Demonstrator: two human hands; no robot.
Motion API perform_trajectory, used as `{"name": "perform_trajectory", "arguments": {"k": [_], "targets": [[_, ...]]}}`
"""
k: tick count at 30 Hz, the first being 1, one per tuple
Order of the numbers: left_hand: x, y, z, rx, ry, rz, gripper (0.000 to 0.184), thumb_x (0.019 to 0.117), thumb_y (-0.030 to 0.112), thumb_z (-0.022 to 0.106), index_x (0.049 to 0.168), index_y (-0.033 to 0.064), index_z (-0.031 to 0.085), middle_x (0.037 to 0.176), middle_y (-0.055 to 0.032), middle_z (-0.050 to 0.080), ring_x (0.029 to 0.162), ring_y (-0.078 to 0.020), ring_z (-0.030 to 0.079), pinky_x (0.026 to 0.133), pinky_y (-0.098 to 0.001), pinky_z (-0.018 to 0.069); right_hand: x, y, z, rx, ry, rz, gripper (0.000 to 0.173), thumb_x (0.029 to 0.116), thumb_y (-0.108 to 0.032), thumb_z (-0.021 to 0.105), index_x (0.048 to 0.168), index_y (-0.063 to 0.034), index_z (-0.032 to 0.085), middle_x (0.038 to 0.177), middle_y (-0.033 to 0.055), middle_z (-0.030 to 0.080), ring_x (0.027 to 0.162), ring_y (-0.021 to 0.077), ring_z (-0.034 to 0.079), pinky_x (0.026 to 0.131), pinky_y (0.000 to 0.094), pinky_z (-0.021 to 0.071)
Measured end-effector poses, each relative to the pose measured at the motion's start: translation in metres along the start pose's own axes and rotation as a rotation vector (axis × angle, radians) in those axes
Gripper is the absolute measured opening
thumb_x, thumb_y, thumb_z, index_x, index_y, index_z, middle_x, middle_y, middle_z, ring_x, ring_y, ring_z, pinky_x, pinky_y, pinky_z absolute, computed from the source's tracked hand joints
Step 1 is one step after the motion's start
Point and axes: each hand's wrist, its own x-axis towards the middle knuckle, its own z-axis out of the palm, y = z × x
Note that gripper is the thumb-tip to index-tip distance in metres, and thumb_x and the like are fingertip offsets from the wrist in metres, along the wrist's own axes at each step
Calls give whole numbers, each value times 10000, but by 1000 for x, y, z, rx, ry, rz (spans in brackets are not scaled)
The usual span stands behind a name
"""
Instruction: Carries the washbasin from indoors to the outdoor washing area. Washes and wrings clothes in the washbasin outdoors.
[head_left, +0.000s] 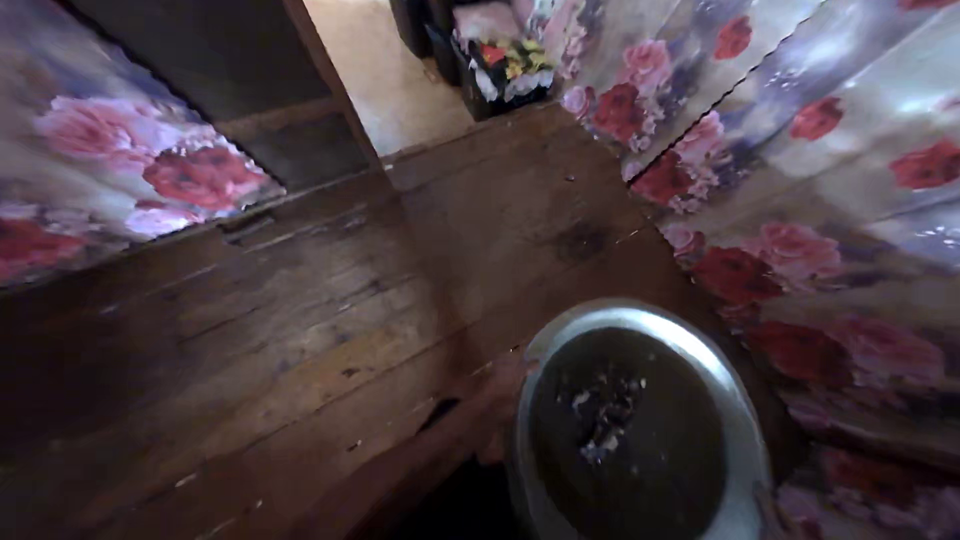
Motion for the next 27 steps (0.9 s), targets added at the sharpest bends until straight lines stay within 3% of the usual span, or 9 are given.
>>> {"name": "perform_trajectory", "arguments": {"k": [2,5,9,13,16,19,23,27], "targets": [[23,27,-21,-371,66,-28,347,1071,154,524,1386,10,535,1208,-140,638,1024,-163,624,902,-341,519,68,8,22,86,48,-177,510,1026,-395,614,1219,72,677,1200,277,669,1111,331,648,1009,511,492],[61,73,-62,-680,73,-26,318,1046,122,553,1349,25,554,1066,-95,669,882,-130,656,791,-319,563,107,-65,41,81,38,-149,542,1006,-465,625,1172,46,697,1153,258,679,1074,324,645,992,541,487],[104,150,-130,-724,73,-24,331,1057,115,536,1369,7,538,1091,-102,648,900,-129,635,811,-314,545,138,-192,60,-31,30,-162,553,1018,-478,591,1201,34,695,1183,240,689,1114,318,660,1011,532,491],[153,220,-196,-774,124,-42,325,1056,117,534,1367,23,532,1053,-98,647,854,-133,640,763,-310,554,174,-302,100,94,18,-194,477,1017,-413,626,1144,42,692,1089,202,687,980,228,652,927,468,520],[194,265,-246,-842,176,-46,337,1050,133,545,1372,33,541,1049,-112,671,867,-164,663,766,-342,569,196,-390,133,126,4,-237,437,1014,-365,644,1163,42,703,1122,217,693,1014,248,657,951,479,512],[241,303,-296,-860,221,-49,340,1059,179,539,1365,32,539,1067,-126,676,901,-188,678,793,-365,579,219,-473,174,178,21,-261,442,1001,-380,659,1117,43,711,1053,200,696,947,231,653,908,474,524],[297,353,-350,-890,312,-59,339,1066,215,533,1351,34,572,1066,-122,688,911,-190,676,803,-377,575,251,-582,215,145,0,-271,500,1028,-398,603,1202,63,692,1186,261,682,1111,334,651,1012,539,484],[338,400,-406,-984,380,-72,344,1071,209,522,1366,34,552,1056,-120,690,900,-183,681,790,-366,579,282,-681,254,124,-26,-301,485,1026,-405,608,1186,45,696,1158,244,687,1080,315,653,992,530,490]]}}
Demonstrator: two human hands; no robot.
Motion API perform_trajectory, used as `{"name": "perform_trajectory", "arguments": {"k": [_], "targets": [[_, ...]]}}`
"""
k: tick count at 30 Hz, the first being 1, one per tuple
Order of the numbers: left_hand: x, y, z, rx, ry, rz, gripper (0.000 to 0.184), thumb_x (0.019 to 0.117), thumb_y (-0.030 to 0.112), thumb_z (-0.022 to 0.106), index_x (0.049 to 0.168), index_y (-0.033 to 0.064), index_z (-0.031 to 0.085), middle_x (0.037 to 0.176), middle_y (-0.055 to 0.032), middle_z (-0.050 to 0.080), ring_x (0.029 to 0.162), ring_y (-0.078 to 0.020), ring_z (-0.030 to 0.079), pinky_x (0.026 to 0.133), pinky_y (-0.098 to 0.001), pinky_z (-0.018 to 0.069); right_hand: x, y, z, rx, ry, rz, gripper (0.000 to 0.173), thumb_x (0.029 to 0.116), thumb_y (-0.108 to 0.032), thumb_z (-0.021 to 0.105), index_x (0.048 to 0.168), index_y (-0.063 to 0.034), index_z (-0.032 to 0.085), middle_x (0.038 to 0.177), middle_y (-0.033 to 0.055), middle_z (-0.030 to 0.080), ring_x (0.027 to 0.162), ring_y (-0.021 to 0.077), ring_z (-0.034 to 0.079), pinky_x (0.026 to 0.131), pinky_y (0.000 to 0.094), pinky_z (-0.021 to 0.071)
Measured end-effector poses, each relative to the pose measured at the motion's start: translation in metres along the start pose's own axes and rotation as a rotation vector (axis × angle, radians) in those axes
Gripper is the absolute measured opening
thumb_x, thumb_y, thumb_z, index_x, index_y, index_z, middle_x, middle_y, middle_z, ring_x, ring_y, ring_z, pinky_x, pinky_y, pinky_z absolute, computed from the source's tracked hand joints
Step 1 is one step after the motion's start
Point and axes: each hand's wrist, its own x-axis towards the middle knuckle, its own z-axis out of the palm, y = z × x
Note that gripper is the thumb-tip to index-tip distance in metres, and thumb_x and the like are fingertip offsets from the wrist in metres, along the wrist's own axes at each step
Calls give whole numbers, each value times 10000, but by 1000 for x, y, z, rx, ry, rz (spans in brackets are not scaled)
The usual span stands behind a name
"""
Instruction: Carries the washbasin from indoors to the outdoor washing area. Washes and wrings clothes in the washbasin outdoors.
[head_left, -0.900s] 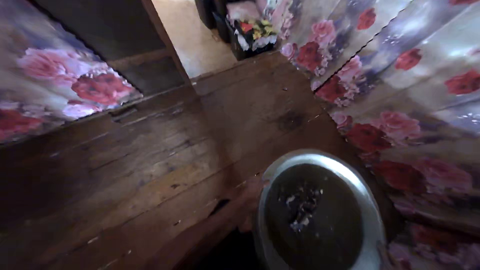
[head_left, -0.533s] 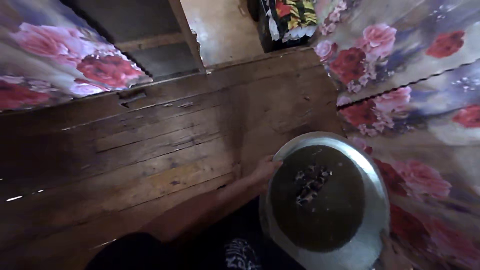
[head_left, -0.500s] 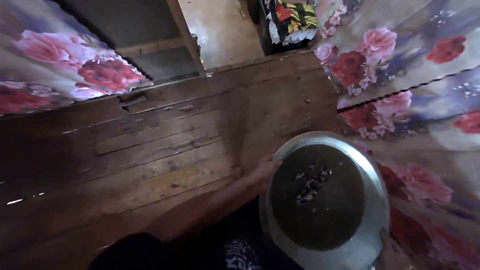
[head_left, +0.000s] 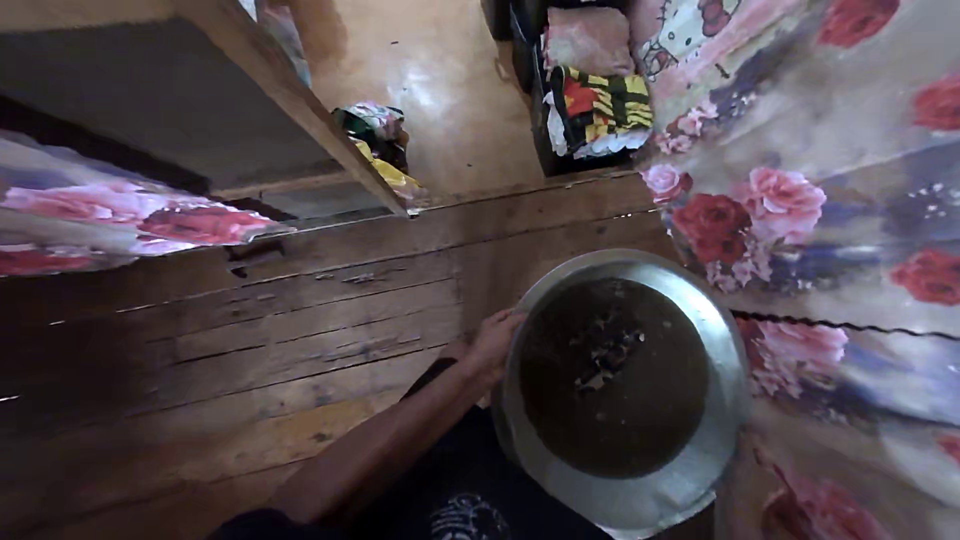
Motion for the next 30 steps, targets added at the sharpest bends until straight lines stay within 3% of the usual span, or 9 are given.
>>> {"name": "perform_trajectory", "arguments": {"k": [3,4,7,12,18,20,23,30], "targets": [[30,50,14,-29,23,24,334,1077,210,511,1351,25,562,1061,-119,695,912,-183,689,803,-366,584,35,-64,31,5,-34,-76,469,1020,-346,622,1225,74,669,1244,287,653,1171,368,626,1051,557,457],[40,69,17,-39,23,28,324,1076,209,508,1337,26,566,1053,-116,692,906,-181,684,799,-365,581,42,-88,40,29,-56,-99,456,1025,-309,619,1263,79,649,1284,284,636,1204,355,611,1081,529,446],[72,124,28,-67,-5,37,327,1075,224,514,1336,32,561,1047,-115,695,911,-185,689,807,-367,586,64,-141,71,54,-4,-162,446,1007,-316,633,1186,91,670,1142,266,684,1047,306,660,978,488,510],[118,232,50,-68,-52,25,316,1077,202,510,1335,30,571,1051,-105,692,902,-168,685,801,-347,583,96,-236,109,13,-36,-29,532,1028,-404,595,1283,62,628,1274,242,638,1166,281,625,1029,481,494],[165,346,68,-92,-92,-33,314,1077,168,505,1346,11,543,1015,-101,685,859,-154,685,768,-325,588,105,-351,156,76,-8,-23,452,1022,-359,613,1242,34,645,1171,157,679,1038,147,659,965,375,538],[180,378,72,-74,-84,-33,318,1080,188,505,1342,14,550,1029,-110,691,878,-164,690,785,-338,590,118,-384,171,8,-6,-35,465,1026,-378,607,1220,40,669,1158,176,689,1047,170,665,974,392,532],[204,419,76,-64,-64,-32,329,1076,222,518,1340,28,557,1049,-119,693,905,-181,694,802,-355,591,138,-435,197,-83,-27,-33,547,1026,-430,587,1248,65,659,1235,242,668,1152,285,648,1040,489,489],[274,504,95,-109,8,-2,328,1076,189,510,1347,9,556,1044,-121,695,903,-178,696,802,-351,594,196,-519,265,82,-69,-81,429,1028,-337,610,1181,59,670,1112,135,683,979,87,641,947,335,532]]}}
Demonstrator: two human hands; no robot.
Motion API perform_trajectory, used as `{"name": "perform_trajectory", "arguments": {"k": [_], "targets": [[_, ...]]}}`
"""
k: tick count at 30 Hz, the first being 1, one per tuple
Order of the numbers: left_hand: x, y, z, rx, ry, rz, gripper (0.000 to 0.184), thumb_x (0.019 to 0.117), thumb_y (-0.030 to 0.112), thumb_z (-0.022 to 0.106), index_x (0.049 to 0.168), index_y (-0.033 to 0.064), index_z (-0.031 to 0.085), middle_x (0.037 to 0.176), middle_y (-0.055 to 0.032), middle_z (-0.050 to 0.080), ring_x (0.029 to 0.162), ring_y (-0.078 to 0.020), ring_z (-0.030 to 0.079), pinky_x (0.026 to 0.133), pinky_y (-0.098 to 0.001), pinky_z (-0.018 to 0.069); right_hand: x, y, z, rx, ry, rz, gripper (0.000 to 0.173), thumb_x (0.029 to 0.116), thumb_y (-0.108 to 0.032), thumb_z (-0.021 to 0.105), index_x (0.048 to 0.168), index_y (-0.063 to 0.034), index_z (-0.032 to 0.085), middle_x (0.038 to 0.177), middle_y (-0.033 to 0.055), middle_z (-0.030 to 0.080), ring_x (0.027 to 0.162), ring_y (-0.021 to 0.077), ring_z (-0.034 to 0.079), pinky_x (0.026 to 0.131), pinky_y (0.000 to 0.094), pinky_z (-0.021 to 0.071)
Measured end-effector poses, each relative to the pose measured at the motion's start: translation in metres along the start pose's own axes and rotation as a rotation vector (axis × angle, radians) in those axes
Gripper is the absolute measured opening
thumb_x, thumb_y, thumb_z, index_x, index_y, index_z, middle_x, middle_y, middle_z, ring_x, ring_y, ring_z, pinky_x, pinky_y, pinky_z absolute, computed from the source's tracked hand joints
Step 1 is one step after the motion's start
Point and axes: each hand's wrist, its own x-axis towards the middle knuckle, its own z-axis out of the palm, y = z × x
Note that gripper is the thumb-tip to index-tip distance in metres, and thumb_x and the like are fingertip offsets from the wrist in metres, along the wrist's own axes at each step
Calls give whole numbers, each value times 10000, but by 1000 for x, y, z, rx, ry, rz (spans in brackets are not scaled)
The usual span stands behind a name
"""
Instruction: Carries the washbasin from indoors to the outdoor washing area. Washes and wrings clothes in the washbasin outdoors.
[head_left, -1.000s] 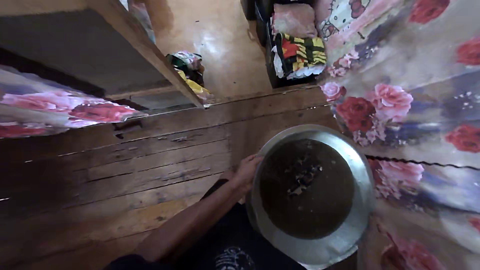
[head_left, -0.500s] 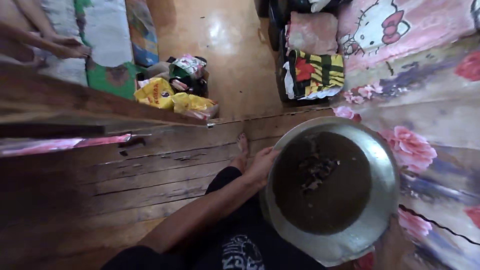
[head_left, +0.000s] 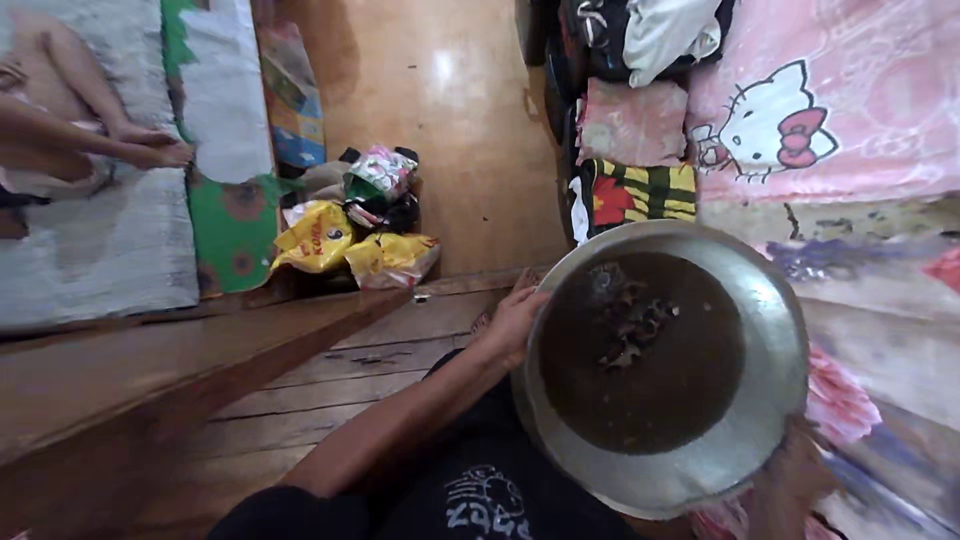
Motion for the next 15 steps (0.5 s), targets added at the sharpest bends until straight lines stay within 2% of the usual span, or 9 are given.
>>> {"name": "perform_trajectory", "arguments": {"k": [2,4,6,11,15], "targets": [[18,22,8,-2,35,-3,318,1078,182,501,1339,12,566,1039,-111,695,898,-168,690,799,-345,588,16,-21,20,2,1,17,414,1024,-329,620,1156,60,669,1070,120,673,943,81,625,923,332,530],[32,43,17,3,67,-13,304,1079,187,499,1314,11,579,1025,-109,696,889,-170,690,792,-345,587,32,-39,35,-42,5,19,401,1022,-308,632,1156,66,686,1093,159,691,972,126,642,949,363,519],[48,61,24,13,81,-27,330,1080,213,500,1339,23,575,1061,-119,698,925,-184,694,817,-360,588,53,-53,53,-60,-1,7,395,1019,-311,638,1136,63,694,1090,167,695,971,137,650,951,368,523],[82,97,33,28,117,-14,346,1081,240,499,1353,38,566,1072,-115,682,936,-185,675,823,-361,571,86,-98,89,-69,-72,-47,364,1028,-273,621,1157,59,698,1103,156,704,985,115,655,959,337,522],[113,125,34,-7,104,-13,344,1074,275,506,1334,66,588,1053,-105,699,917,-190,687,803,-367,578,112,-128,122,-81,-79,-75,343,1025,-268,631,1109,57,705,1027,127,704,904,74,646,902,306,538]]}}
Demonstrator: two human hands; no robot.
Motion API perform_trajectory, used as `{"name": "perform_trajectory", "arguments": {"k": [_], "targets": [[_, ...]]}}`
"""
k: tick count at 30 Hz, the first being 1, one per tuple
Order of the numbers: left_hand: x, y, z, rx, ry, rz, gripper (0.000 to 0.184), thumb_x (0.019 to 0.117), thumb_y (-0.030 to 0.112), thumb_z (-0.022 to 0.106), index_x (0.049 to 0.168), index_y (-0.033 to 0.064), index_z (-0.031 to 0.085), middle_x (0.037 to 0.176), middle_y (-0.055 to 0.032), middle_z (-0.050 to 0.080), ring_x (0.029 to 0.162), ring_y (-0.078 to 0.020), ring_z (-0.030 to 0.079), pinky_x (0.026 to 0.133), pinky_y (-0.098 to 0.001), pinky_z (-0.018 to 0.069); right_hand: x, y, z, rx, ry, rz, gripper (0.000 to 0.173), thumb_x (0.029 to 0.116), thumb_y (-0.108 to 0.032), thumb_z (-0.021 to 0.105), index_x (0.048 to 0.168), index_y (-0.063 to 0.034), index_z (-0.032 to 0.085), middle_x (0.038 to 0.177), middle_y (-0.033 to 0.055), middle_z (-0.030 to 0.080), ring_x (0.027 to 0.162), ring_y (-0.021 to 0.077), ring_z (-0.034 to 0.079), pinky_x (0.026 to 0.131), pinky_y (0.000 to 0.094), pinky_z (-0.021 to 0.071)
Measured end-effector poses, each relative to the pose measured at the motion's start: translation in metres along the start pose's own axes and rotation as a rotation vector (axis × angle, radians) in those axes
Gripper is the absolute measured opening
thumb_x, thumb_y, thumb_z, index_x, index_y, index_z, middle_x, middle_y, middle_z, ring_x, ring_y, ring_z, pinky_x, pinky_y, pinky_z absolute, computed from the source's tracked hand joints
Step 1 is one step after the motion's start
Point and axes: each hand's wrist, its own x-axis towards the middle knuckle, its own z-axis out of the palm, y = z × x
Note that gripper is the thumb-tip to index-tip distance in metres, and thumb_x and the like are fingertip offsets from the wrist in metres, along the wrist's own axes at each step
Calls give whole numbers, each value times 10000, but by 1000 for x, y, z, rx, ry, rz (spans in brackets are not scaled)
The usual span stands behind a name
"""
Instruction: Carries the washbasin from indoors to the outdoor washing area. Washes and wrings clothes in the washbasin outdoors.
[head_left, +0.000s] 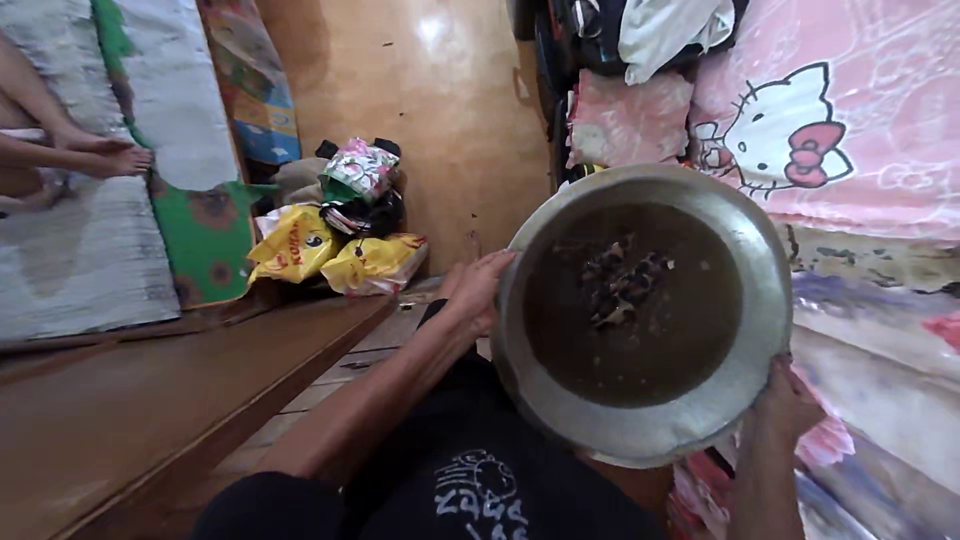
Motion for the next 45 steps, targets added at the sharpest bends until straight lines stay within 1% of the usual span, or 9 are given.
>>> {"name": "perform_trajectory", "arguments": {"k": [7,10,13,16,19,23,30,36,45], "targets": [[82,58,-9,-40,-20,38,316,1077,278,502,1266,52,615,1022,-110,695,894,-196,687,793,-368,577,40,-57,81,16,-32,-33,391,1033,-308,614,1138,65,666,1000,124,655,853,84,596,849,326,523],[128,83,-32,-47,-16,32,311,1066,297,517,1195,42,639,982,-103,697,864,-192,685,767,-367,575,59,-68,133,3,-68,-103,416,1036,-302,609,1198,77,670,1116,196,681,963,141,632,940,370,517],[185,107,-69,-71,-87,11,316,1061,314,502,1151,48,647,985,-91,703,877,-189,698,779,-371,588,72,-88,201,-21,-102,-140,446,1039,-342,603,1171,80,650,1082,188,656,924,135,597,905,379,508],[247,134,-111,-82,-129,30,315,1073,304,478,1182,54,636,1022,-84,693,917,-188,687,810,-375,576,78,-106,290,12,-105,-129,428,1020,-377,624,1119,37,672,971,80,653,808,44,583,818,308,532],[289,157,-147,-159,-95,44,288,1052,316,507,1166,92,647,999,-53,687,885,-164,679,775,-352,574,72,-143,366,-5,-135,-119,404,1023,-365,621,1081,29,688,943,88,663,796,82,604,804,348,541],[338,217,-187,-222,45,88,269,1054,290,521,1183,77,623,1007,-71,674,873,-170,667,760,-352,566,71,-211,473,93,-229,-163,333,1029,-273,622,1131,37,687,992,98,676,836,80,617,828,323,539],[415,320,-264,-340,269,124,280,1033,322,538,1160,87,623,989,-70,684,866,-187,680,753,-394,573,83,-339,640,76,-394,-302,305,1021,-248,644,1073,44,716,936,119,690,814,104,618,819,335,534],[473,420,-301,-428,463,111,340,1044,356,521,1260,100,580,1083,-76,677,961,-200,673,818,-444,568,97,-458,763,35,-517,-360,307,1025,-253,645,1132,20,735,1014,168,728,921,198,681,897,396,544],[548,631,-320,-564,526,180,312,1069,360,463,1213,113,589,1047,-61,679,947,-197,681,814,-452,573,133,-699,934,97,-638,-434,278,1002,-275,679,1047,-11,757,874,97,722,759,120,662,771,348,561]]}}
